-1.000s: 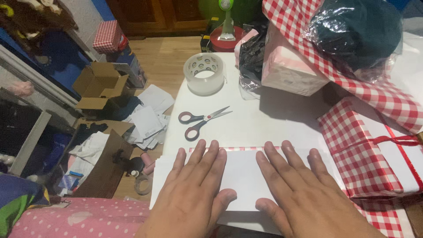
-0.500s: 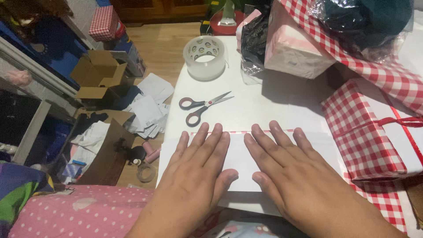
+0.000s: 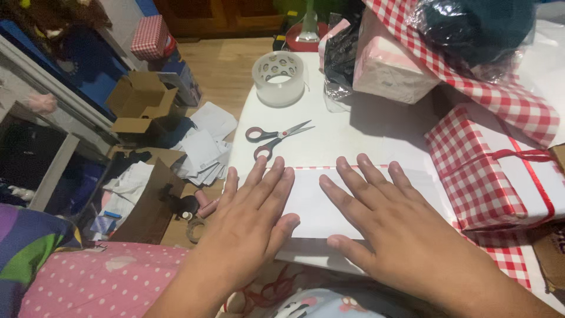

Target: The person wraps a rectangular box with red gingham wrapping paper, folding the paper over the box and pressing the folds flat. They use tape to secure the paper, then pick up scissors and cut a length of red ribbon.

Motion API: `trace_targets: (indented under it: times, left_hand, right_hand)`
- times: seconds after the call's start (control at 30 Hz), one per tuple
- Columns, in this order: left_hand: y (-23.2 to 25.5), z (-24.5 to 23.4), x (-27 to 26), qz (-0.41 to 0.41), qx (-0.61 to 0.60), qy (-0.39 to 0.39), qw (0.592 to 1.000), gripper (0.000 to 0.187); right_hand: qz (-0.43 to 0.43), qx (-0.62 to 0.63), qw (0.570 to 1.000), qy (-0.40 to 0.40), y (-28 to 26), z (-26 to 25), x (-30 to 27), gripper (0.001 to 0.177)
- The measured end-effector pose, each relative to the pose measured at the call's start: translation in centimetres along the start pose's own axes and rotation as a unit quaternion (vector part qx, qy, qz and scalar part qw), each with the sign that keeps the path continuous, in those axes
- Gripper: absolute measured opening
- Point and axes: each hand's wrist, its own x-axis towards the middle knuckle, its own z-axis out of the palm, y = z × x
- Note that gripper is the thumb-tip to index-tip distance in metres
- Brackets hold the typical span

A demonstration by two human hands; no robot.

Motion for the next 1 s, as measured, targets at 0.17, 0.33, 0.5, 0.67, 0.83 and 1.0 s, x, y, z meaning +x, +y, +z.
trace_targets:
  times: [0.17, 0.33, 0.5, 0.67, 0.83, 1.0]
  left_hand:
    - [-0.1, -1.1, -0.4, 0.014, -0.038, 0.031, 0.999, 0.057]
    - [-2.1, -3.5, -1.7, 0.003, -0.011, 0.069, 0.998, 0.048]
    - [-4.2, -4.3, -3.4, -0.397, -0.141, -0.029, 0.907, 0.057]
    - [-5.8, -2.1, -6.1, -0.449, -0.468, 0.086, 0.757, 0.029]
    - [-6.6, 0.2, -7.6, -0.372, -0.561, 0.114, 0.73, 0.029]
    - [-7.1, -0.1, -7.4, -0.411, -0.588, 0.091, 0.691, 0.025]
  right_hand:
    - [-0.044, 0.016, 0.994, 0.099, -0.1, -1.1, -0.6, 0.077]
    - [0.009, 0.041, 0.994, 0.103, 0.8, -2.0, -2.9, 0.058]
    - [0.045, 0.039, 0.994, 0.087, 3.0, -0.6, -5.2, 0.04]
    - [0.241, 0.138, 0.941, 0.193, 4.8, 1.5, -11.1, 0.035]
    - [0.336, 0.303, 0.872, 0.19, 5.4, 3.9, -15.3, 0.03]
    - [0.502, 0.459, 0.717, 0.153, 4.3, 4.0, -13.7, 0.03]
